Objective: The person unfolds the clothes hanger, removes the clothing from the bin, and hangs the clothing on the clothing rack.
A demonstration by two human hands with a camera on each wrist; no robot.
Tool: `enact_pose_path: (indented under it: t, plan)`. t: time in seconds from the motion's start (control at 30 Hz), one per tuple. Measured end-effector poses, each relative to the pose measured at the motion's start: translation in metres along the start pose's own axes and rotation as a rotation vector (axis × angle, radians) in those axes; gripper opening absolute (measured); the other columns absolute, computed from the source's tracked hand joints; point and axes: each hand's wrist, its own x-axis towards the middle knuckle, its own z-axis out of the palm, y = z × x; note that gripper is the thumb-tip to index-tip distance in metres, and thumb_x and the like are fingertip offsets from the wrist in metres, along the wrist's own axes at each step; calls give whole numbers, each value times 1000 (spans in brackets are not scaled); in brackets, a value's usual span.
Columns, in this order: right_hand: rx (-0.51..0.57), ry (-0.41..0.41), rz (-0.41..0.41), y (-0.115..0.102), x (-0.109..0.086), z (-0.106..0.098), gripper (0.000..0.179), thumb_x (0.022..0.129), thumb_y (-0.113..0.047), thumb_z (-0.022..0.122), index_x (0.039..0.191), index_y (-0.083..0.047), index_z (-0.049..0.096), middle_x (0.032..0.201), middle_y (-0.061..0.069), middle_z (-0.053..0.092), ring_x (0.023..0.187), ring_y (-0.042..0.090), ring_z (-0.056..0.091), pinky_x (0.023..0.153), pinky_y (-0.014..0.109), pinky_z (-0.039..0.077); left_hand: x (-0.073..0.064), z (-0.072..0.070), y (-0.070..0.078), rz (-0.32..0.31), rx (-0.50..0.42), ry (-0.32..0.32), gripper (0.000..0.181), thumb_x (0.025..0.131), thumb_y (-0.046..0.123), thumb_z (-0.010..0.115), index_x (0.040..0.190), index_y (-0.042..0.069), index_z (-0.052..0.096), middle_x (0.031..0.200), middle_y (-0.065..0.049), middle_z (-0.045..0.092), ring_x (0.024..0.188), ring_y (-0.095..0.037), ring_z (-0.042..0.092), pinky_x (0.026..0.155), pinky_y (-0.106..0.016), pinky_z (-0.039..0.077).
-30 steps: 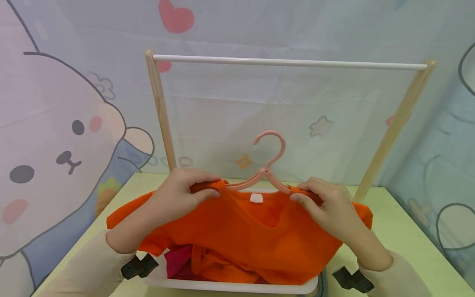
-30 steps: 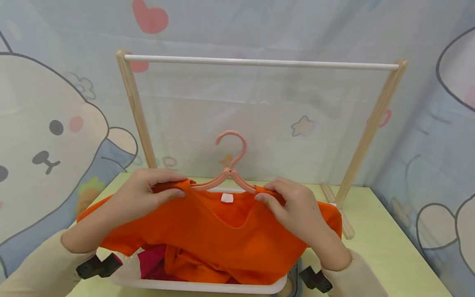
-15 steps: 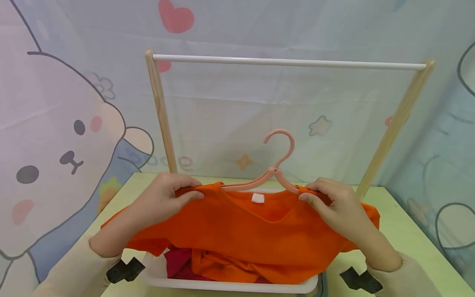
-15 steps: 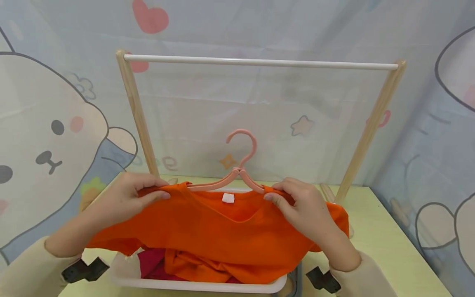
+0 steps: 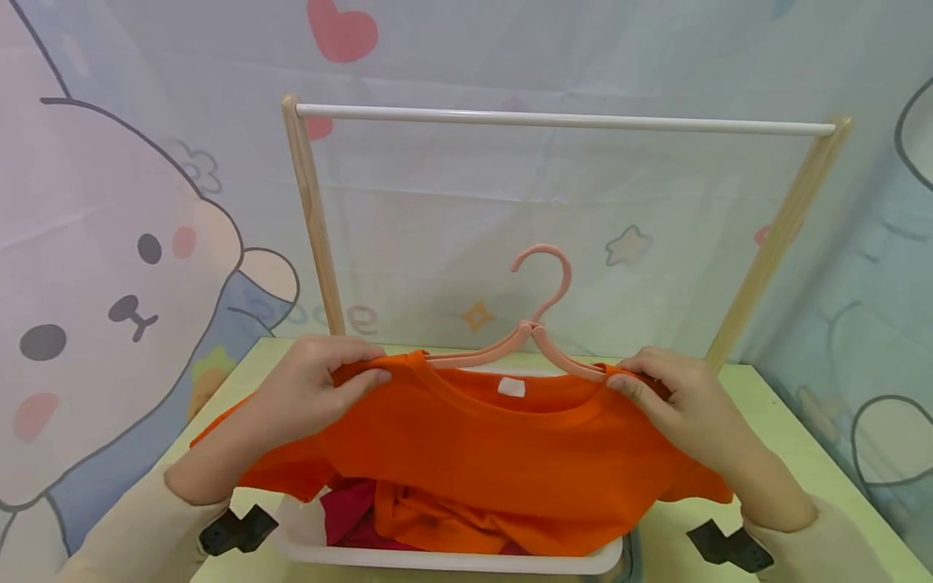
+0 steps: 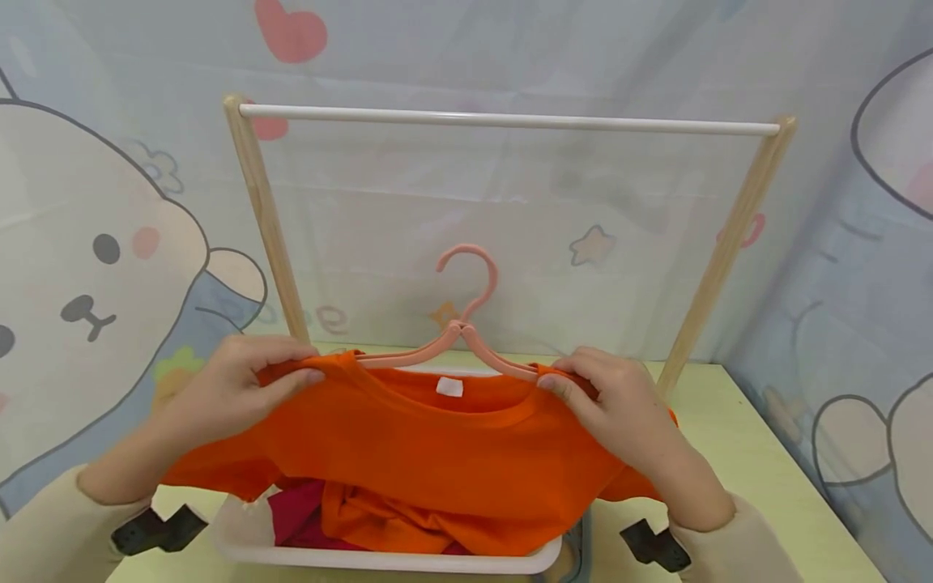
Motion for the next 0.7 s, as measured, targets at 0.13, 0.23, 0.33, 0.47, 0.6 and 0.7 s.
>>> enact_pose_path:
  t: [0.13, 0.23, 0.33, 0.47, 0.6, 0.7]
  plan:
    - [5, -44, -21, 7, -5, -5, 15, 81, -6, 74, 91, -15, 69, 75, -13, 57, 60, 0, 43, 53, 14, 37, 0, -1, -1, 11, -5, 8, 15, 82, 1, 74, 95, 8, 75, 88, 2, 71, 77, -10, 62, 66, -24, 56]
    - [16, -59, -56, 12, -9, -7, 24, 77, 0, 76, 94, -16, 68, 76, -12, 58, 60, 0, 43, 53, 13, 37, 1, 0, -2, 18, -22, 7, 14, 83, 2, 73, 95, 8, 75, 88, 2, 71, 76, -10, 62, 66, -24, 55]
    - [2, -34, -75, 15, -11, -7, 24, 77, 0, 77, 93, -15, 69, 77, -10, 60, 60, -1, 43, 53, 12, 37, 1, 1, -2, 11, -39, 1, 14, 83, 3, 73, 97, 8, 75, 89, 1, 72, 77, -10, 63, 67, -23, 56]
    - [-39, 28, -92, 16, -11, -10, 16, 79, -5, 77, 91, -13, 70, 76, -8, 63, 58, -1, 45, 54, 12, 39, 1, 0, -3, -46, -63, -12, 17, 83, 7, 74, 100, 7, 74, 92, -1, 72, 79, -12, 65, 70, -24, 56]
    - [-68, 66, -121, 20, -7, -19, 16, 77, -3, 77, 90, -11, 71, 75, -7, 64, 58, -1, 46, 54, 12, 41, 2, -4, -8, -152, -60, -6, 26, 84, 15, 74, 109, 8, 72, 99, -4, 72, 84, -15, 66, 73, -23, 55]
    - [-57, 78, -146, 27, -1, -29, 17, 76, 1, 77, 89, -9, 71, 73, -6, 63, 59, -1, 45, 53, 12, 40, 1, -9, -15, -222, -68, 18, 29, 86, 19, 73, 113, 10, 71, 100, -3, 72, 83, -15, 64, 71, -21, 53]
